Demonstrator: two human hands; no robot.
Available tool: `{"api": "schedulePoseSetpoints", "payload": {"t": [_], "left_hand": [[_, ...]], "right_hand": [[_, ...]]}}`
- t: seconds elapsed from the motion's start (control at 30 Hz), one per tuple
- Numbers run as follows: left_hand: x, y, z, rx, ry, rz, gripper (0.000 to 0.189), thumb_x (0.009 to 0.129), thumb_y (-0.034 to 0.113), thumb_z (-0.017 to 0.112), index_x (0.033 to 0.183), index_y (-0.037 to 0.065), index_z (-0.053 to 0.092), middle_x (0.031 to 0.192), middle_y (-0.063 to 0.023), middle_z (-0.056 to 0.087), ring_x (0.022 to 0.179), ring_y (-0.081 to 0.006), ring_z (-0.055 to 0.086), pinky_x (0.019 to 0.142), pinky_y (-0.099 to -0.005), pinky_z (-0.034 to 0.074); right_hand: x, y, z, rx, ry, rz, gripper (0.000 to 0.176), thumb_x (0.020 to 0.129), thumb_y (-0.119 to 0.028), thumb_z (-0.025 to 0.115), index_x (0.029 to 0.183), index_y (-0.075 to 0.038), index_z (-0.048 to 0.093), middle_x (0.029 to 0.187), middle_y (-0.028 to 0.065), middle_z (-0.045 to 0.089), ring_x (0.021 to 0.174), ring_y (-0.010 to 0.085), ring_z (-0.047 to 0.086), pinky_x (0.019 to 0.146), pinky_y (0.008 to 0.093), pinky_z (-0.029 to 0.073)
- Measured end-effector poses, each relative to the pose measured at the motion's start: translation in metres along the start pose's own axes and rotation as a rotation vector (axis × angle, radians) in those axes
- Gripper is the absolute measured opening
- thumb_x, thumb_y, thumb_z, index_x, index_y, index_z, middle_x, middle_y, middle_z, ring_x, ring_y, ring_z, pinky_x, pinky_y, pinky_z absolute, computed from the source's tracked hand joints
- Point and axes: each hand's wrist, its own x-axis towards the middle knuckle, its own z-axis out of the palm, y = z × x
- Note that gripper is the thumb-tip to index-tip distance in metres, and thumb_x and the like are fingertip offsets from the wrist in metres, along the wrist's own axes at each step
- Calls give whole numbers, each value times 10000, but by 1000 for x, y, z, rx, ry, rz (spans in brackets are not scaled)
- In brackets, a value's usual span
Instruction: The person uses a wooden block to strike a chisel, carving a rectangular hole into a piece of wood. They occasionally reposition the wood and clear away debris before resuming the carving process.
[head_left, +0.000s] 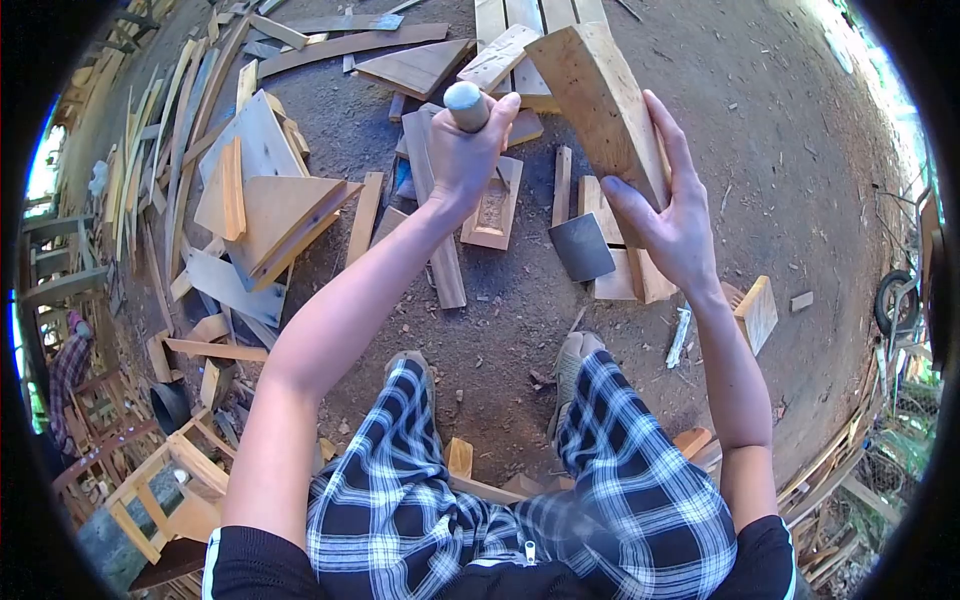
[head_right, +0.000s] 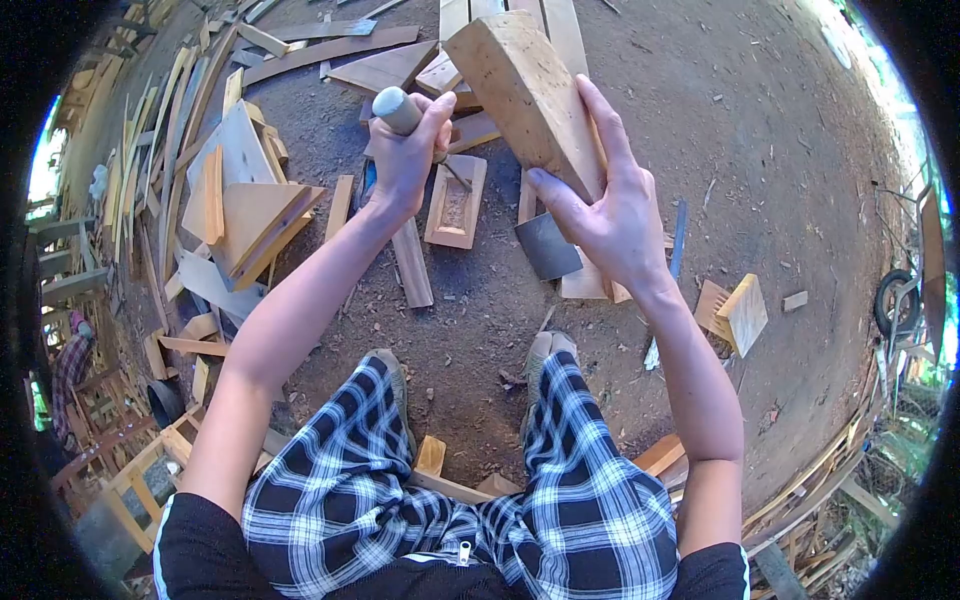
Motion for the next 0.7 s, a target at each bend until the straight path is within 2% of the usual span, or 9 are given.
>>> {"api": "schedulePoseSetpoints", "payload": {"t": [0.27,0.4,0.47,0.5,0.57,0.6,0.67,0.7], "left_hand": [[0,-3,4,156,-35,81,245,894,150,660,678,107,552,578,41,534,513,-24,478,481,-191,367],[-2,-8,6,129,-43,84,238,895,144,658,682,101,560,581,46,532,519,-21,478,485,-187,367],[-1,-10,4,105,-40,48,253,867,204,702,669,69,623,618,50,591,585,-17,525,532,-221,433],[-3,-9,5,106,-41,44,253,867,204,702,669,69,623,618,50,591,585,-17,525,532,-221,433],[-5,-8,8,109,-59,78,243,872,182,689,680,48,624,630,36,611,603,-20,538,544,-226,449],[-7,-11,12,108,-58,78,243,872,182,689,680,48,624,630,36,611,603,-20,538,544,-226,449],[-13,-15,21,8,-48,211,184,842,109,675,687,23,624,646,12,644,609,-35,563,561,-236,469],[-17,-13,22,6,-91,319,93,795,44,656,715,3,632,676,-10,669,616,-49,585,569,-247,478]], "right_hand": [[3,-2,-1,-1,-2,-67,833,765,-346,694,1469,-177,282,1172,236,612,954,337,675,852,428,555],[10,-10,-1,11,7,-104,814,771,-318,697,1462,-164,296,1160,230,619,947,328,678,835,417,562],[15,-20,-3,82,30,-149,808,763,-291,714,1453,-156,316,1145,220,630,944,328,680,807,421,569],[17,-28,-4,83,29,-145,808,763,-291,714,1453,-156,316,1145,220,630,944,328,680,807,421,569],[22,-41,-5,233,52,-270,783,791,-247,716,1462,-156,323,1230,159,592,991,288,658,838,398,546],[22,-44,-2,232,51,-271,783,791,-247,716,1462,-156,323,1230,159,592,991,288,658,838,398,546],[22,-48,4,9,26,-283,791,773,-235,728,1457,-170,338,1073,161,669,903,268,687,779,394,562],[27,-41,8,-170,-138,-257,794,758,-218,731,1453,-188,348,946,183,692,860,241,697,731,384,569]]}}
